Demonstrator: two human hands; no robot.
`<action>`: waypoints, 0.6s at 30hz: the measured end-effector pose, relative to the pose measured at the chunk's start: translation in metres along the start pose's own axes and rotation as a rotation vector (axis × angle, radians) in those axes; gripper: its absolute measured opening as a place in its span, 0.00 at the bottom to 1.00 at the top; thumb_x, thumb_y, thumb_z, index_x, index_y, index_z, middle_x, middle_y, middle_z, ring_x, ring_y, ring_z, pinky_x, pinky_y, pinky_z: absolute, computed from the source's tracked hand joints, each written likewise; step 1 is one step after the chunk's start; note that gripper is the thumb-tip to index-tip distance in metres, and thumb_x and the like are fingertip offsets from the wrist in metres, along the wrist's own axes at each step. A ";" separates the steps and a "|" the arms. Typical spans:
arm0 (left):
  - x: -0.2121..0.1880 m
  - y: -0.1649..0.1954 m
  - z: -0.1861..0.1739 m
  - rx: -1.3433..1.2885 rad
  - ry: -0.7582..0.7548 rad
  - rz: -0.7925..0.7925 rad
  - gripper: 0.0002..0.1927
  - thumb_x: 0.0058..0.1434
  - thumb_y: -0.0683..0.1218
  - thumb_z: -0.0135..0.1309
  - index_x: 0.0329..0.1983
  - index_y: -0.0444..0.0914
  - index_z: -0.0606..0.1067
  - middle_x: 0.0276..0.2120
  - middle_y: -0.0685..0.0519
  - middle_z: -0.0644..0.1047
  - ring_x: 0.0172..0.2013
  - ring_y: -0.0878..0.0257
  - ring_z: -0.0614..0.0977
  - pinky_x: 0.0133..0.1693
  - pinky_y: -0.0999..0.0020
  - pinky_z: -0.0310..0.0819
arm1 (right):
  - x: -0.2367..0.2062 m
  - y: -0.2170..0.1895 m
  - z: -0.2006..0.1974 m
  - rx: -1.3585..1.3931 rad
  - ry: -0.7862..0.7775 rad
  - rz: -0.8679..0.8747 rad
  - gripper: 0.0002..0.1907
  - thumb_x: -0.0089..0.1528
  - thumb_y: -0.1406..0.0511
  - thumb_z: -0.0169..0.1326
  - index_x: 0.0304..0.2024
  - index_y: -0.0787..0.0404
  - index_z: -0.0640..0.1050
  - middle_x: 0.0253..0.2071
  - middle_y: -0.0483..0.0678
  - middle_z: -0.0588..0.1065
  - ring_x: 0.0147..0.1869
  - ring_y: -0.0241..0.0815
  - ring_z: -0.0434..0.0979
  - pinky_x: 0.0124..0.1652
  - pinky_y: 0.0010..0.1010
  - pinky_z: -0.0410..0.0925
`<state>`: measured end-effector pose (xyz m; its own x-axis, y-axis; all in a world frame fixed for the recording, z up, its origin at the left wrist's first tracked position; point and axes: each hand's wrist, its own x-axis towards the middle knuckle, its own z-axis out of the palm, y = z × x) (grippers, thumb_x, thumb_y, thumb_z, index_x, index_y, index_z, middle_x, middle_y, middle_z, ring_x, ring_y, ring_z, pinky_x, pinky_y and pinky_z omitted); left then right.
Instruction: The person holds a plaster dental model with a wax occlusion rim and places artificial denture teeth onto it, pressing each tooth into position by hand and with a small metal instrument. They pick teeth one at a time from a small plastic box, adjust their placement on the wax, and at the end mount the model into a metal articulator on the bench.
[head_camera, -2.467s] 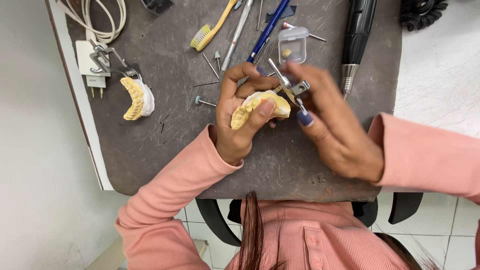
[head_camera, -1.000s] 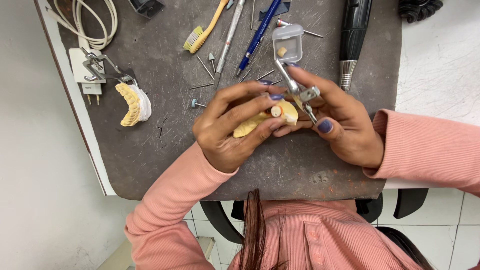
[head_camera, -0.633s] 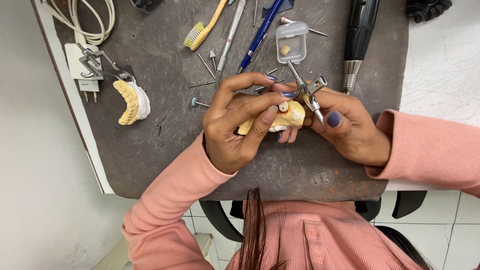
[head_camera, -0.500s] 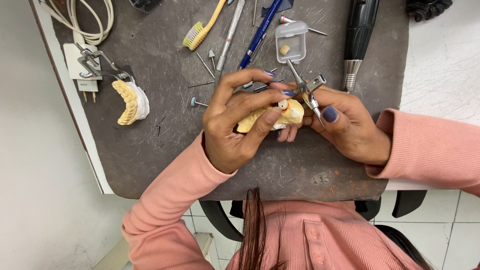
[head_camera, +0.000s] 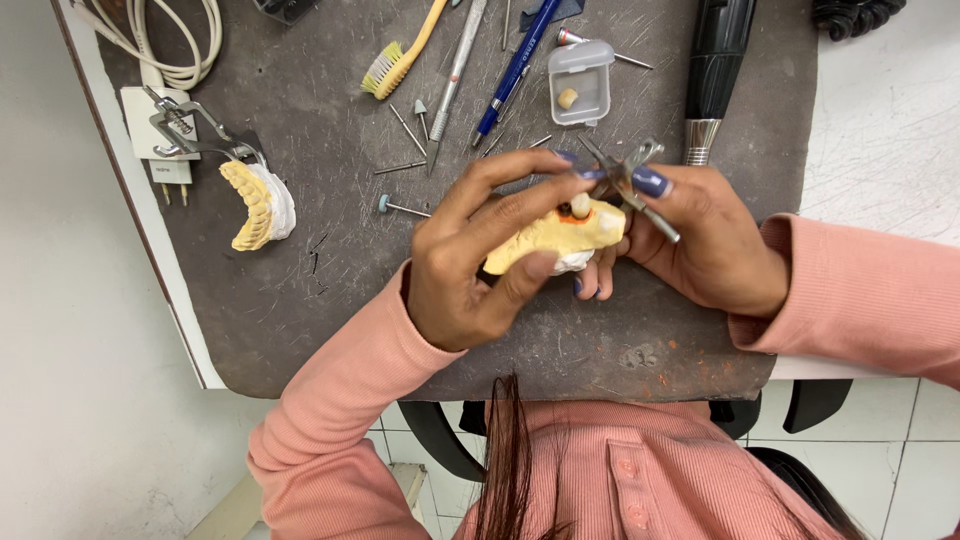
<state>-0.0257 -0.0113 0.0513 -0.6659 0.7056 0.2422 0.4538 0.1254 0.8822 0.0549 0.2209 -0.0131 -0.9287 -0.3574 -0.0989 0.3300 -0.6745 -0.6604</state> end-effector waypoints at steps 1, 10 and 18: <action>0.001 0.001 -0.001 0.121 0.014 0.061 0.23 0.74 0.57 0.57 0.62 0.37 0.75 0.60 0.44 0.73 0.55 0.55 0.83 0.54 0.66 0.84 | -0.001 -0.001 -0.003 0.052 -0.002 0.021 0.27 0.78 0.58 0.40 0.61 0.80 0.71 0.49 0.66 0.77 0.44 0.56 0.84 0.43 0.41 0.79; 0.003 0.003 0.000 0.508 0.052 0.361 0.31 0.60 0.61 0.74 0.59 0.42 0.77 0.54 0.51 0.75 0.57 0.53 0.79 0.57 0.60 0.84 | -0.014 0.002 -0.016 0.127 0.042 0.080 0.27 0.72 0.62 0.44 0.62 0.82 0.69 0.59 0.68 0.74 0.61 0.54 0.78 0.61 0.43 0.73; 0.000 -0.002 0.000 0.377 -0.017 0.350 0.33 0.61 0.57 0.72 0.64 0.43 0.73 0.57 0.53 0.74 0.59 0.56 0.80 0.55 0.66 0.84 | -0.020 0.013 -0.028 0.127 -0.048 0.040 0.24 0.74 0.61 0.47 0.54 0.82 0.73 0.52 0.70 0.76 0.55 0.56 0.81 0.58 0.47 0.75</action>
<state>-0.0266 -0.0119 0.0498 -0.4277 0.7614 0.4871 0.8317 0.1205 0.5420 0.0732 0.2378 -0.0408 -0.9061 -0.4143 -0.0853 0.3882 -0.7343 -0.5568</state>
